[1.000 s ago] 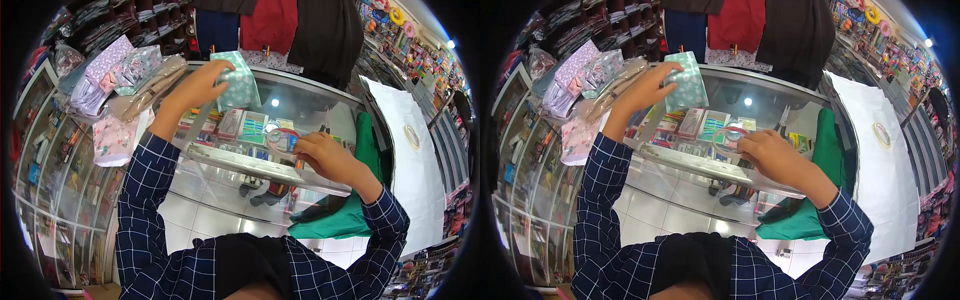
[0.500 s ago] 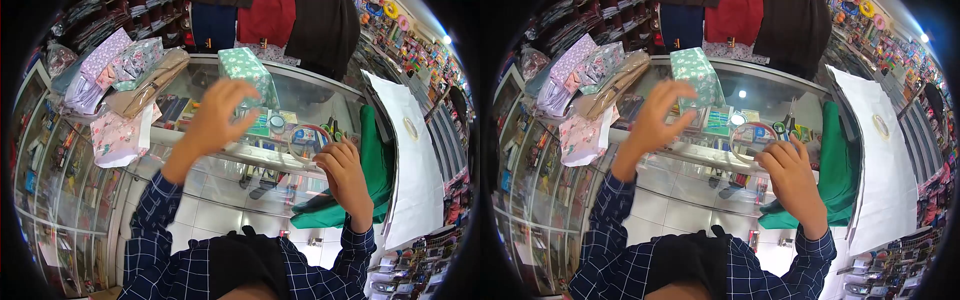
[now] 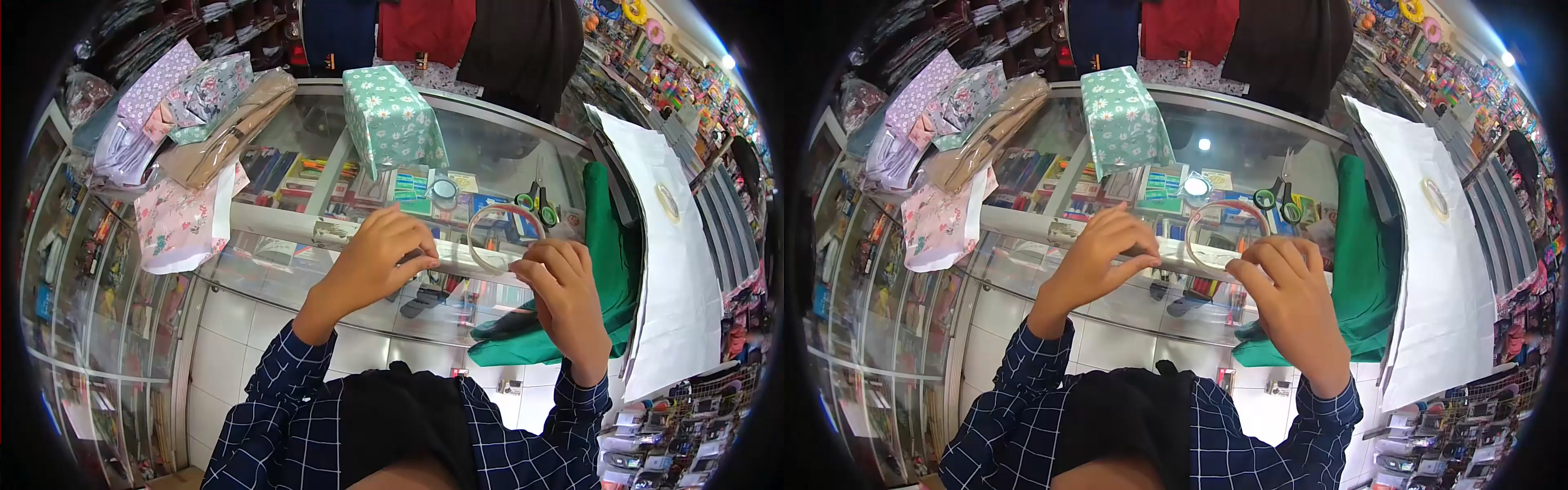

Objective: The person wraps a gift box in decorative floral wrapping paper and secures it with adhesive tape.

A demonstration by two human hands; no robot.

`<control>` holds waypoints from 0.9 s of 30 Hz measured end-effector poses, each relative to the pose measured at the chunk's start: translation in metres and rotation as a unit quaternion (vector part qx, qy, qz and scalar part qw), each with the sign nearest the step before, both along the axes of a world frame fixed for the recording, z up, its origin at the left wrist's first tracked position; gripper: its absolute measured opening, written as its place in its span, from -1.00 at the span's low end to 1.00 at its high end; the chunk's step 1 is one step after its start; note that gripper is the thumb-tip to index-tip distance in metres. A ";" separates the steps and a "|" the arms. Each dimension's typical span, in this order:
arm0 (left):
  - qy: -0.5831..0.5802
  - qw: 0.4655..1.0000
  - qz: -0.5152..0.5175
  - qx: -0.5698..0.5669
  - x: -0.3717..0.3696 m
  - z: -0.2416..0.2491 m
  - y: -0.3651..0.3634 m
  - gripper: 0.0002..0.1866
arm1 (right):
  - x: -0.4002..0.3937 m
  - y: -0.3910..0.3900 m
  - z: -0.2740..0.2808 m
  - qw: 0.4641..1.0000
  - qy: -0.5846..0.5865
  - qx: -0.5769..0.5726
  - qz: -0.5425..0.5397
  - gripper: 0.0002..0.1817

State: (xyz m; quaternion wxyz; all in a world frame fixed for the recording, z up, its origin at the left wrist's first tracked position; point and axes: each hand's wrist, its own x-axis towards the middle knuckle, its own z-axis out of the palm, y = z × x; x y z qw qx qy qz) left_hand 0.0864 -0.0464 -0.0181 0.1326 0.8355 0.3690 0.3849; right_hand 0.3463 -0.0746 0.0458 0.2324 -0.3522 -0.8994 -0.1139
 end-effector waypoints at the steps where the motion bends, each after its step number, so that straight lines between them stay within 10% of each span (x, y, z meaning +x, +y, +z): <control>1: 0.015 1.000 0.001 0.002 0.001 0.005 -0.004 -0.87 | -0.001 -0.004 0.002 1.000 -0.004 0.003 -0.011 -0.69; 12: -0.078 0.973 0.057 -0.209 -0.004 0.031 -0.050 -0.87 | 0.003 0.062 -0.026 0.994 0.106 0.007 -0.018 -0.68; 19: -0.086 0.951 0.112 -0.275 -0.041 0.020 -0.062 -0.87 | 0.010 0.084 -0.052 0.968 0.135 -0.120 0.172 -0.77; 27: -0.102 0.935 0.019 -0.340 -0.017 0.006 -0.083 -0.83 | -0.020 0.072 -0.051 0.987 0.128 -0.099 0.015 -0.88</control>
